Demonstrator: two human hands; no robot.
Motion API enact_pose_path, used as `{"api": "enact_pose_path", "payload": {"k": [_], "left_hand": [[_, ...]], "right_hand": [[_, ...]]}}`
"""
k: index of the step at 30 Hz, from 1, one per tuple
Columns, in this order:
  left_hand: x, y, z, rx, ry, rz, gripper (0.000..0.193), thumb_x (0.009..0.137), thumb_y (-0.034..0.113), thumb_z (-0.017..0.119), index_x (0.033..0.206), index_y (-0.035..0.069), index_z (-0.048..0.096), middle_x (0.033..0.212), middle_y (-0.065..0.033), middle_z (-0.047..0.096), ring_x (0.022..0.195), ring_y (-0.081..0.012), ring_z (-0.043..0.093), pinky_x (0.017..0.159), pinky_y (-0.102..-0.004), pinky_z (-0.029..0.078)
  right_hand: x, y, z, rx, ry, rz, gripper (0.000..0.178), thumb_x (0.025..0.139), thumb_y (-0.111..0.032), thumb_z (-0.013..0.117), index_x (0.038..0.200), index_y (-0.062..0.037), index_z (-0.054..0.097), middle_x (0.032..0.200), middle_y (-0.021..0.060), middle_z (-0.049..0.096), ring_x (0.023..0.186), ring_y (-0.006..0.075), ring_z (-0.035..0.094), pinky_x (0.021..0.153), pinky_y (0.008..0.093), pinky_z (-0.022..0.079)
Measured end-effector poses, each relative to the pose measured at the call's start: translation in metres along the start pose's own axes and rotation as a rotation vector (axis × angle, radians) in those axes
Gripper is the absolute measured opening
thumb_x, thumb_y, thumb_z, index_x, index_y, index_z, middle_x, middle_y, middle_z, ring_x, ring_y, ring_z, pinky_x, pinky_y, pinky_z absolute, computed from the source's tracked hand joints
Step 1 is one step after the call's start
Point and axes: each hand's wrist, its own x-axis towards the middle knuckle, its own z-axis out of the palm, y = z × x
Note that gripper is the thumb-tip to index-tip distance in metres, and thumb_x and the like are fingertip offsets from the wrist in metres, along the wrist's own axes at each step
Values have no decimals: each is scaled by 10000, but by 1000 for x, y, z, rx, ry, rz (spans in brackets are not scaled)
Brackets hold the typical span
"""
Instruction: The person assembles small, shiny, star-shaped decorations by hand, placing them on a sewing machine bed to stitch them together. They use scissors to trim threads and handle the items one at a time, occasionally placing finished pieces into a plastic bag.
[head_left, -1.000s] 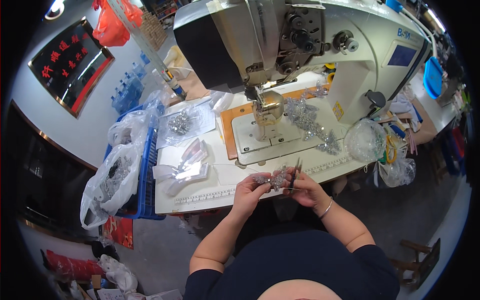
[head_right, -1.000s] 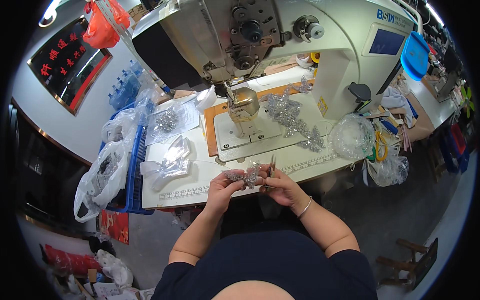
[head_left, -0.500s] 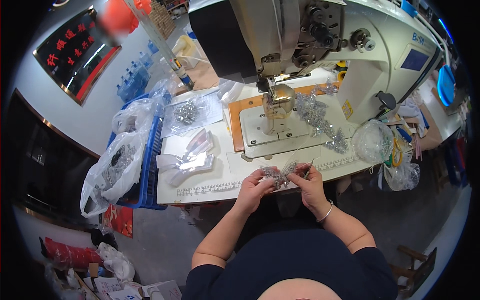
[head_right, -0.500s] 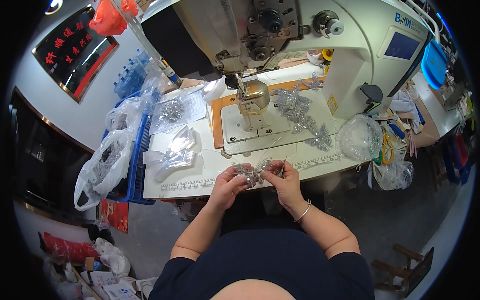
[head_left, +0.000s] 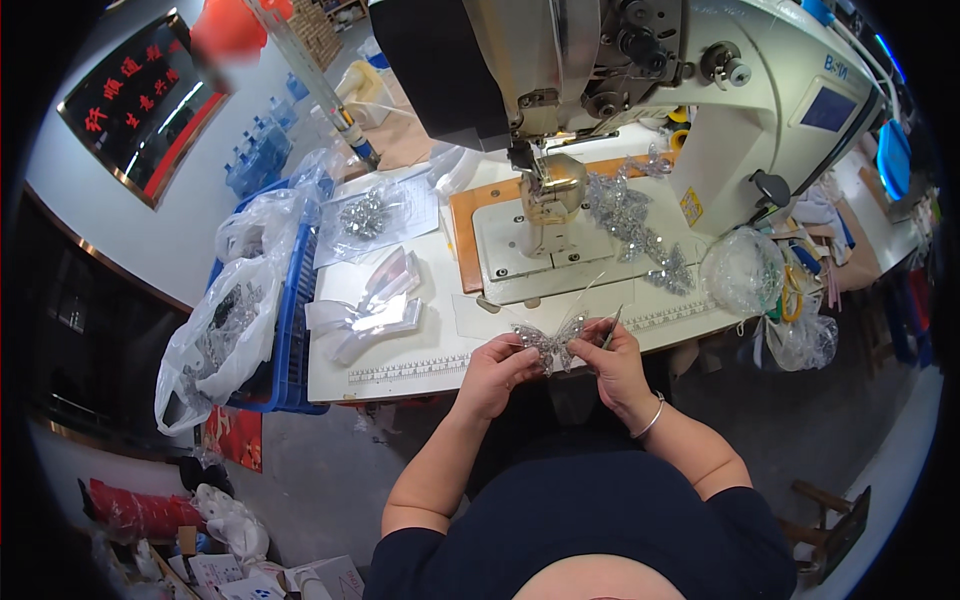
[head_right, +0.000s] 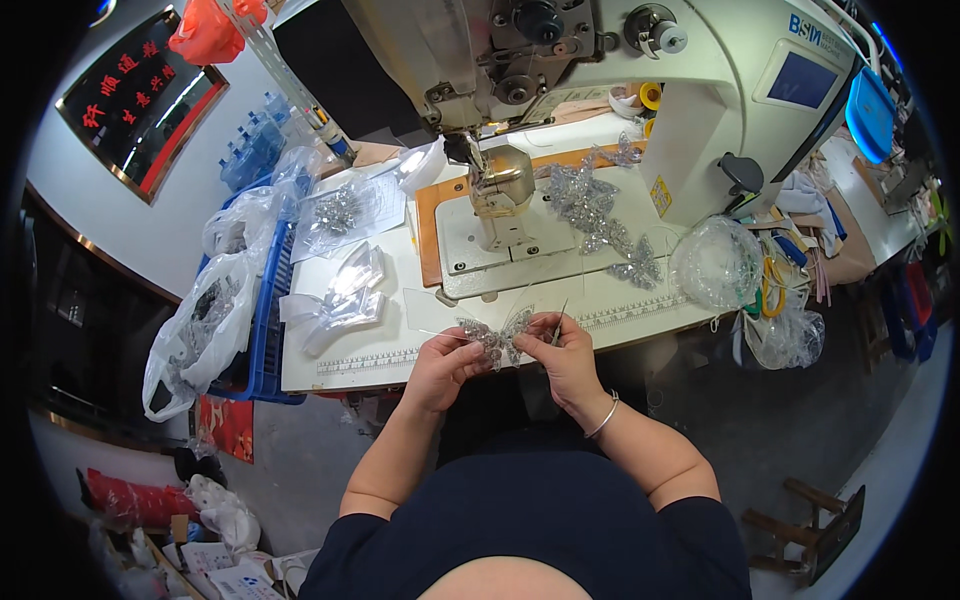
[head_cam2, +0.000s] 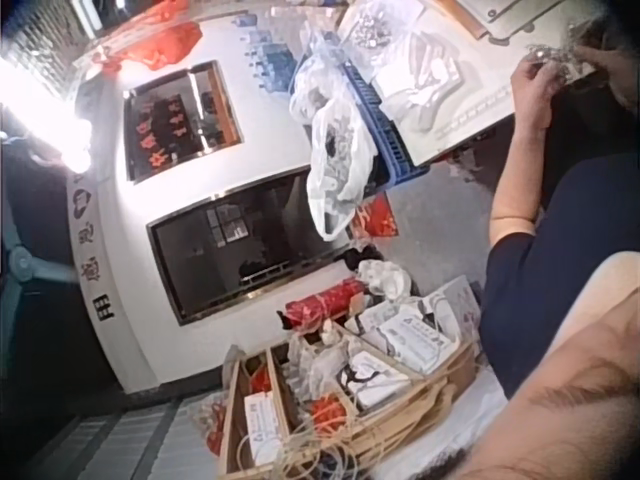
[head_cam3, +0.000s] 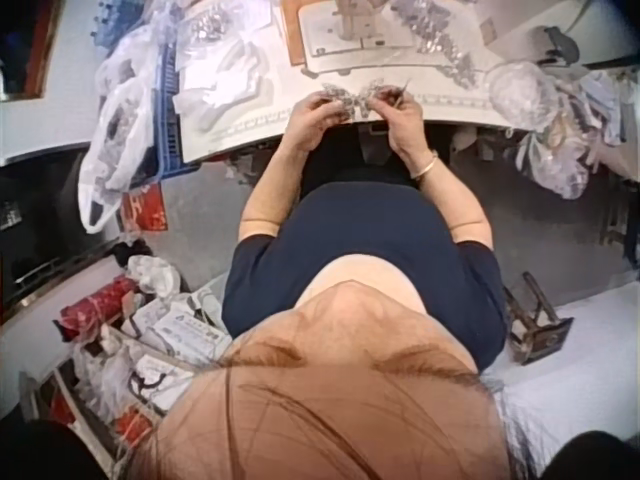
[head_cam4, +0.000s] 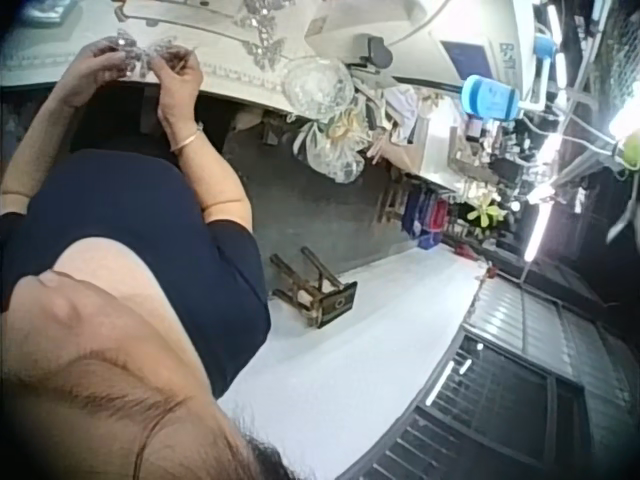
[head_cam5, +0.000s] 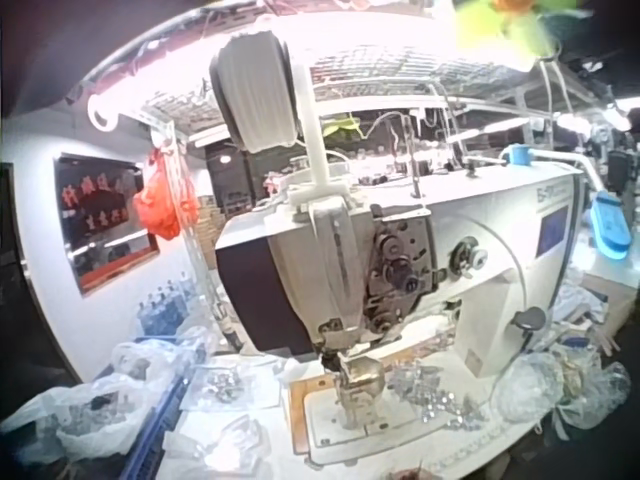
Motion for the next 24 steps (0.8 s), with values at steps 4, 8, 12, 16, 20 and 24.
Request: {"api": "enact_pose_path", "payload": {"k": [4,8,12,16,20,24], "left_hand": [[-4,4,5,54,-44,52,318,811,-21,645,1102,-16,516,979,-115,632,879,-185,638,777,-299,540],[-2,-3,7,188,19,132,362,810,5,668,1137,-37,518,983,-115,632,880,-168,632,793,-291,534],[1,-5,7,188,78,133,345,798,-4,676,1110,-37,532,945,-104,637,847,-152,634,767,-275,535],[3,-9,7,161,101,152,345,792,-8,677,1088,-11,501,895,-97,635,792,-154,641,676,-247,527],[3,-4,6,180,100,131,321,784,-6,688,1063,-11,528,891,-93,639,785,-144,635,698,-253,531],[4,-2,3,243,96,118,313,774,-3,705,1042,-28,547,906,-91,645,821,-134,631,740,-261,533]], "right_hand": [[1,0,1,-15,16,-6,272,737,56,726,945,-35,578,841,-13,563,778,57,514,737,191,455],[1,4,1,-2,21,-24,268,737,52,730,941,-33,579,839,-13,564,771,57,510,732,191,453],[1,4,4,16,25,-44,263,742,50,727,942,-31,578,840,-8,565,762,57,507,732,191,454],[2,7,3,10,25,-33,260,745,50,726,944,-29,577,842,-5,566,761,57,510,730,191,458],[2,6,4,15,41,-2,260,744,46,728,944,-26,579,844,-6,565,765,59,516,731,191,461],[3,7,5,-15,63,-16,259,746,42,729,947,-24,580,847,-7,563,768,59,517,736,197,462]]}}
